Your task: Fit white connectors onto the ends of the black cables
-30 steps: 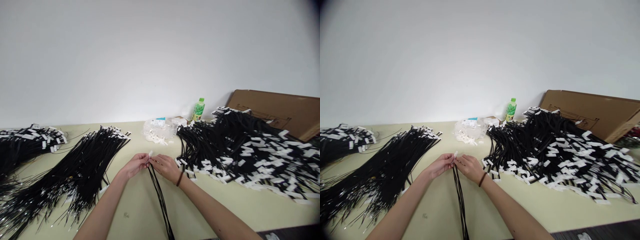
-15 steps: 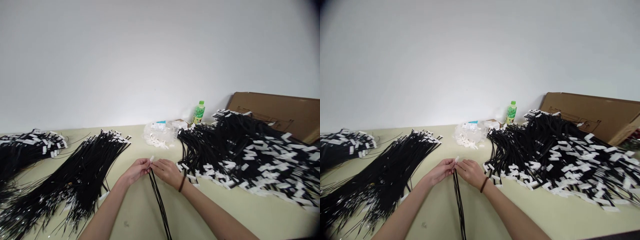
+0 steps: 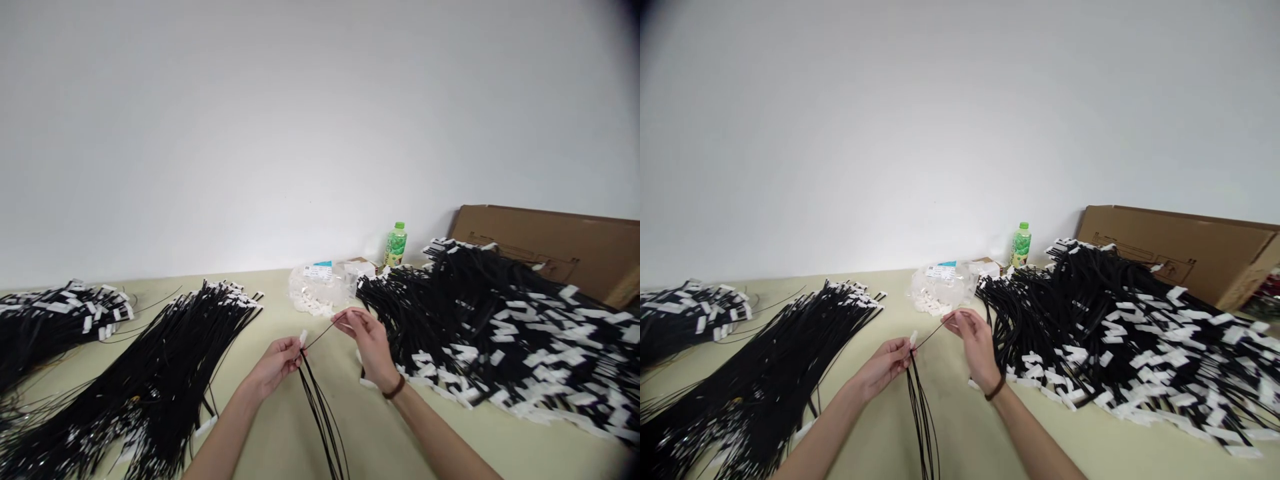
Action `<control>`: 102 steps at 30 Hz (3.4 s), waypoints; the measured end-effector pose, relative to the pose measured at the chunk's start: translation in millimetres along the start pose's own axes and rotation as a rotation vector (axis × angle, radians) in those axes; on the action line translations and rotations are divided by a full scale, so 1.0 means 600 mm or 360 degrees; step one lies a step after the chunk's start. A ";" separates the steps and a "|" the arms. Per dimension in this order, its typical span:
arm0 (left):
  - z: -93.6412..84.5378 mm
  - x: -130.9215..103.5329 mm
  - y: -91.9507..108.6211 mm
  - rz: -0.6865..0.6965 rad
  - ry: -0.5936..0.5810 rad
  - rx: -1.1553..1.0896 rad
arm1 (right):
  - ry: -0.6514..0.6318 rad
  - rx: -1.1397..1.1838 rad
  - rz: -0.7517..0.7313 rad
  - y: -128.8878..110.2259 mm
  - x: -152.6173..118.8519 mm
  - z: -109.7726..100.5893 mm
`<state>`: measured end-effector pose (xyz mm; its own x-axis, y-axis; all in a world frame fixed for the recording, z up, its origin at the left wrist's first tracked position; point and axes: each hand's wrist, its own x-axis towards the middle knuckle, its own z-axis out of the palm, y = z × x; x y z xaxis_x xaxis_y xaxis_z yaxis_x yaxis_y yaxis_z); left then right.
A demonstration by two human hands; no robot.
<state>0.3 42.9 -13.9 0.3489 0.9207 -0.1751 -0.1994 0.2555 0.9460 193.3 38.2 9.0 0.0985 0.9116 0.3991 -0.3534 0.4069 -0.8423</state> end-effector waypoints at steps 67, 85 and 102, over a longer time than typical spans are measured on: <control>0.019 -0.005 0.002 0.0157 0.0089 0.0025 | -0.0452 -0.1871 -0.1398 0.018 -0.039 0.015; 0.032 -0.021 0.005 0.0133 0.0115 0.0198 | -0.0581 -0.1716 -0.1172 0.029 -0.036 0.024; 0.028 -0.015 0.003 0.0100 0.0080 0.0287 | -0.0728 -0.1225 -0.0783 0.038 -0.035 0.009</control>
<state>12.2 30.0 -6.0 0.2938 0.9479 -0.1234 -0.0504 0.1443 0.9882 177.8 27.8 -16.8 -0.3501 0.5894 0.7280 0.3401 0.8042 -0.4875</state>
